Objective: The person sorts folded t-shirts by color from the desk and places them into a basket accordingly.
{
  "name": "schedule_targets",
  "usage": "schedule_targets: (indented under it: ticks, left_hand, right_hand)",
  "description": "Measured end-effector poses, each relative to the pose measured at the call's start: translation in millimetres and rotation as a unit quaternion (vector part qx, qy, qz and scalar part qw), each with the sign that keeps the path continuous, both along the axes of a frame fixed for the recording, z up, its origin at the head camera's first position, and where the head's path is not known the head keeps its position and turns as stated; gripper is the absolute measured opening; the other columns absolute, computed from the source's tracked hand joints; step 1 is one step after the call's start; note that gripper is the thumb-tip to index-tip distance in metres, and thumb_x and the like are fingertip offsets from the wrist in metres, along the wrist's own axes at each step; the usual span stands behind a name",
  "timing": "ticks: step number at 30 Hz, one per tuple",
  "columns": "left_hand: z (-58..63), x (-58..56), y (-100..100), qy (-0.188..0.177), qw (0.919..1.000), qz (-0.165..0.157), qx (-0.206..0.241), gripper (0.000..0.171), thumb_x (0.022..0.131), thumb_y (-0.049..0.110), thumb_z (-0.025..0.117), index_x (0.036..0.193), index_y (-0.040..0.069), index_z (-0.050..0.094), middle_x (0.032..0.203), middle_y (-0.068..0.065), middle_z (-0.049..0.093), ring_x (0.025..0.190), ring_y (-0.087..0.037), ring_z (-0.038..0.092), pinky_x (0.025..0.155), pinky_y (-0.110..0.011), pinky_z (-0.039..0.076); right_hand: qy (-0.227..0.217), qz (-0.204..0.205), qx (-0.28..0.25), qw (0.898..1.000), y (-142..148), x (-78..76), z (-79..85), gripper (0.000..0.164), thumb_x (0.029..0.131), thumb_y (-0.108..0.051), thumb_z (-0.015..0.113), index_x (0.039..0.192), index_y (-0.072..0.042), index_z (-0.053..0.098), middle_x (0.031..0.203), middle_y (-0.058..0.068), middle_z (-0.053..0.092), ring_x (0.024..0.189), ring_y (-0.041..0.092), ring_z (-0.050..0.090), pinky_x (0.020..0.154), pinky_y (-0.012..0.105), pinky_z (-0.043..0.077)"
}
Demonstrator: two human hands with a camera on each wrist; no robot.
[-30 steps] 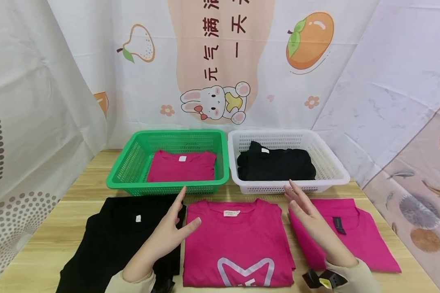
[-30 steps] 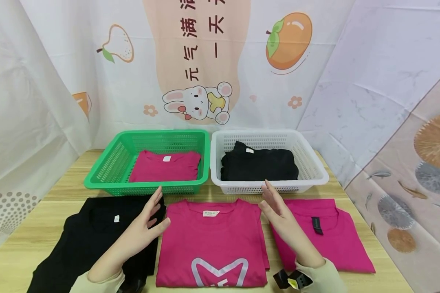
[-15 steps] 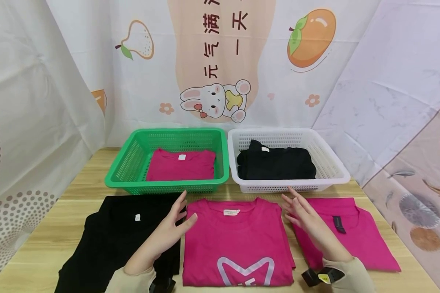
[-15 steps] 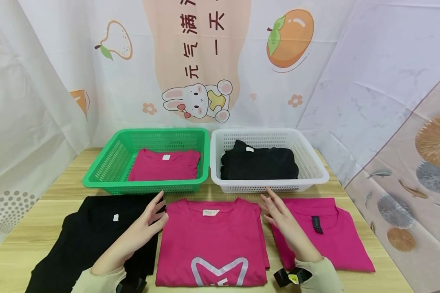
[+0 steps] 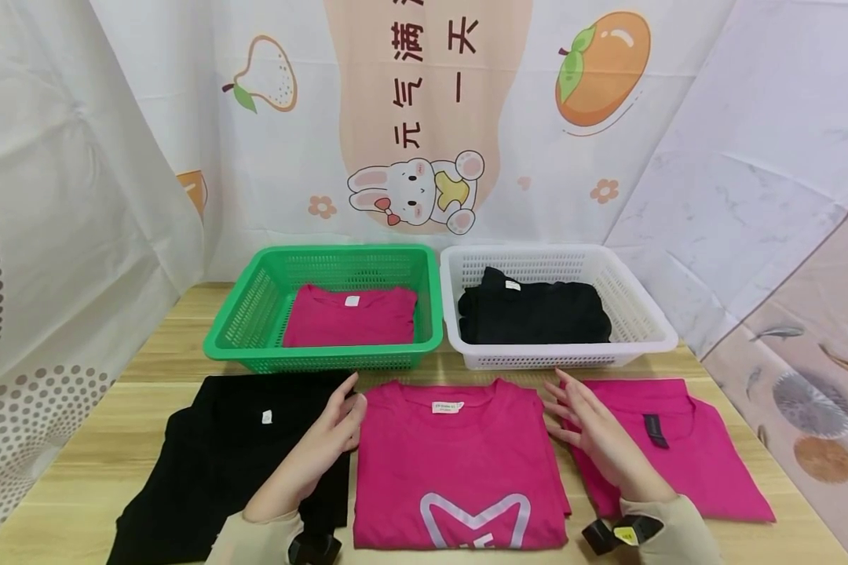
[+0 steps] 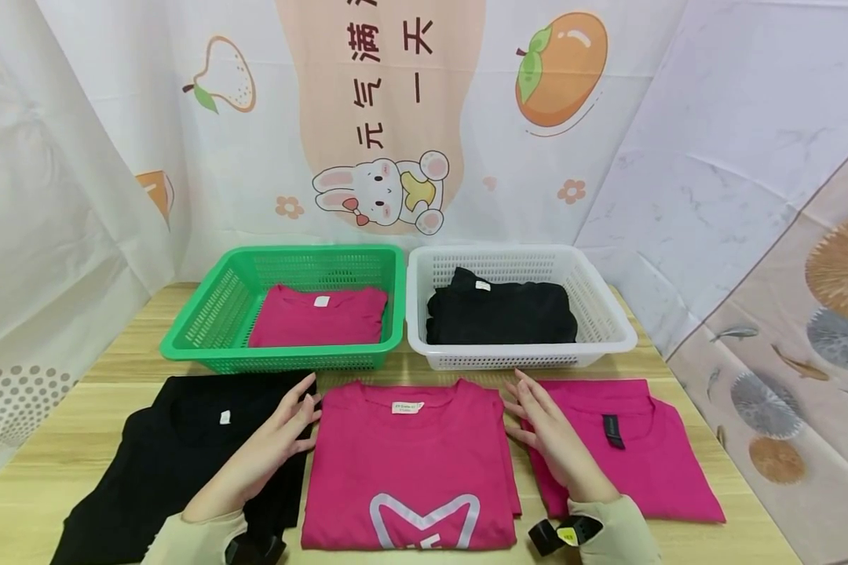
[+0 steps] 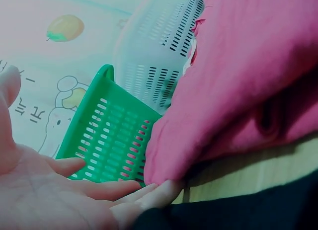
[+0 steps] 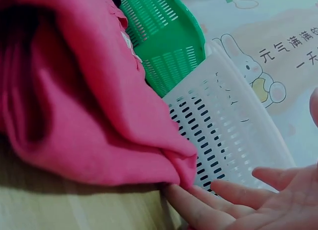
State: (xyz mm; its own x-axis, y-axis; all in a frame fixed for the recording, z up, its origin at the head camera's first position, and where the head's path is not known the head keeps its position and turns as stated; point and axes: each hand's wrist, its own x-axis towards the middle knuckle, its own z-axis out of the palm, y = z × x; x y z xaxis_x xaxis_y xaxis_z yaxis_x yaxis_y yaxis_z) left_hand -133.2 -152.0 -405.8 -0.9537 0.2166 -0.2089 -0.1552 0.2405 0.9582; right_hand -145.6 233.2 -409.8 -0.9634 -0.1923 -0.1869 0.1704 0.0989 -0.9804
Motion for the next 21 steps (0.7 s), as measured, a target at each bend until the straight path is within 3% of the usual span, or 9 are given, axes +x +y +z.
schedule_targets:
  ticks: [4, 8, 16, 21]
  left_hand:
    - [-2.6, 0.4, -1.4, -0.013, 0.9996, -0.002, 0.025, 0.067, 0.107, 0.041, 0.038, 0.16, 0.017, 0.005, 0.161, -0.027, 0.02, 0.146, -0.046, 0.026, 0.104, -0.057, 0.045]
    - [-3.7, -1.3, -4.2, -0.039, 0.9976, 0.004, 0.056, 0.072, 0.105, 0.05, 0.035, 0.16, 0.018, 0.002, 0.161, -0.027, 0.017, 0.146, -0.048, 0.024, 0.098, -0.055, 0.05]
    - [-4.2, -4.8, -9.3, -0.076, 0.9917, 0.024, 0.101, 0.076, 0.102, 0.061, 0.029, 0.16, 0.019, 0.002, 0.158, -0.027, 0.026, 0.134, -0.047, 0.043, 0.086, -0.049, 0.057]
    - [-5.0, -5.3, -12.1, -0.086, 0.9907, 0.006, 0.105, 0.083, 0.101, 0.065, 0.029, 0.159, 0.015, -0.004, 0.155, -0.033, 0.028, 0.134, -0.048, 0.045, 0.09, -0.048, 0.056]
  right_hand:
    - [-0.012, -0.01, 0.001, 1.0, 0.6, -0.3, -1.9, 0.069, 0.108, -0.044, 0.027, 0.159, -0.005, 0.004, 0.162, 0.026, 0.019, 0.143, 0.042, 0.034, 0.099, 0.033, 0.053]
    - [-0.028, -0.018, 0.0, 0.999, 2.0, -0.7, -4.3, 0.069, 0.107, -0.047, 0.028, 0.159, -0.006, 0.006, 0.161, 0.024, 0.022, 0.134, 0.028, 0.048, 0.096, 0.033, 0.055]
    - [-0.048, -0.012, -0.008, 0.999, 4.5, -0.9, -7.0, 0.071, 0.106, -0.049, 0.028, 0.159, -0.008, 0.004, 0.161, 0.026, 0.021, 0.117, 0.01, 0.058, 0.092, 0.033, 0.056]
    - [-0.066, -0.003, -0.013, 0.998, 6.0, -0.8, -9.7, 0.071, 0.107, -0.048, 0.028, 0.16, -0.01, 0.0, 0.161, 0.028, 0.019, 0.111, 0.008, 0.06, 0.091, 0.033, 0.057]
